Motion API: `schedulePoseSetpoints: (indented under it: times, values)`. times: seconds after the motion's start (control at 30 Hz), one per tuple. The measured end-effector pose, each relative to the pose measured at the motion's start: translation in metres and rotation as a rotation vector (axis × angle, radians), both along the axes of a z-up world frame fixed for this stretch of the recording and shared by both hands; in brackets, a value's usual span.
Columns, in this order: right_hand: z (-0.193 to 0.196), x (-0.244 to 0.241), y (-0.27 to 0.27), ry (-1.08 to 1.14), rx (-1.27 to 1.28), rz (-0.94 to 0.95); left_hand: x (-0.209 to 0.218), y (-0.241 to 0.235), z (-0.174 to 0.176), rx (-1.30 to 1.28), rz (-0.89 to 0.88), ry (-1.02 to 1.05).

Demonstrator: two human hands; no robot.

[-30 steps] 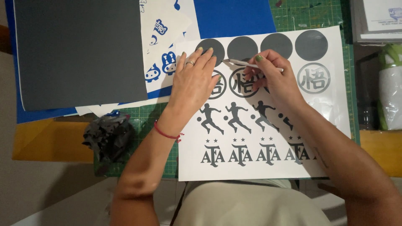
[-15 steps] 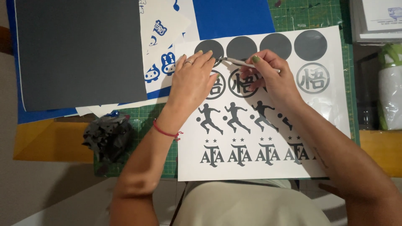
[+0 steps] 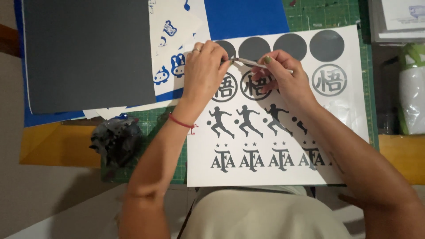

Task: The person is weeding a vinyl sheet, which involves using a small tool to remove the unwanted parts of the vinyl after it has been cut by a plotter.

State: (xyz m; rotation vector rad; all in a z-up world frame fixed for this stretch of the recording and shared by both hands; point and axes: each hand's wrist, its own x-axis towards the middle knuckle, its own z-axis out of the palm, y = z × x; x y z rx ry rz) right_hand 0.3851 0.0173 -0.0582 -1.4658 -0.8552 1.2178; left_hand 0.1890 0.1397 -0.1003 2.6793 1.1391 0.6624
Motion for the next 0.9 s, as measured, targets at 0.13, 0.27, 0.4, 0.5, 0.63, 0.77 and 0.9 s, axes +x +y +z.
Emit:
schedulePoseSetpoints:
  times: [0.13,0.27,0.4,0.5,0.63,0.77,0.9]
  values:
    - [0.001,0.001,0.000,0.034,0.033,-0.005,0.005,0.005,0.000,0.101,0.026,0.027]
    - [0.002,0.002,0.000,0.136,0.003,-0.065,0.003,0.010,-0.001,-0.001,0.033,-0.004]
    - [0.005,0.001,-0.001,0.113,-0.015,-0.060,-0.005,0.017,-0.004,-0.115,0.031,-0.145]
    - [0.004,0.001,-0.001,0.083,-0.025,-0.046,-0.012,0.025,-0.008,-0.110,0.008,-0.215]
    - [0.008,-0.001,-0.001,0.075,-0.042,-0.049,-0.017,0.023,0.000,-0.157,0.043,-0.248]
    - [0.009,-0.003,-0.001,0.077,-0.017,-0.032,-0.022,0.027,0.006,-0.271,0.130,-0.309]
    - [0.010,-0.003,-0.002,0.056,-0.019,-0.032,-0.025,0.030,0.012,-0.457,0.195,-0.383]
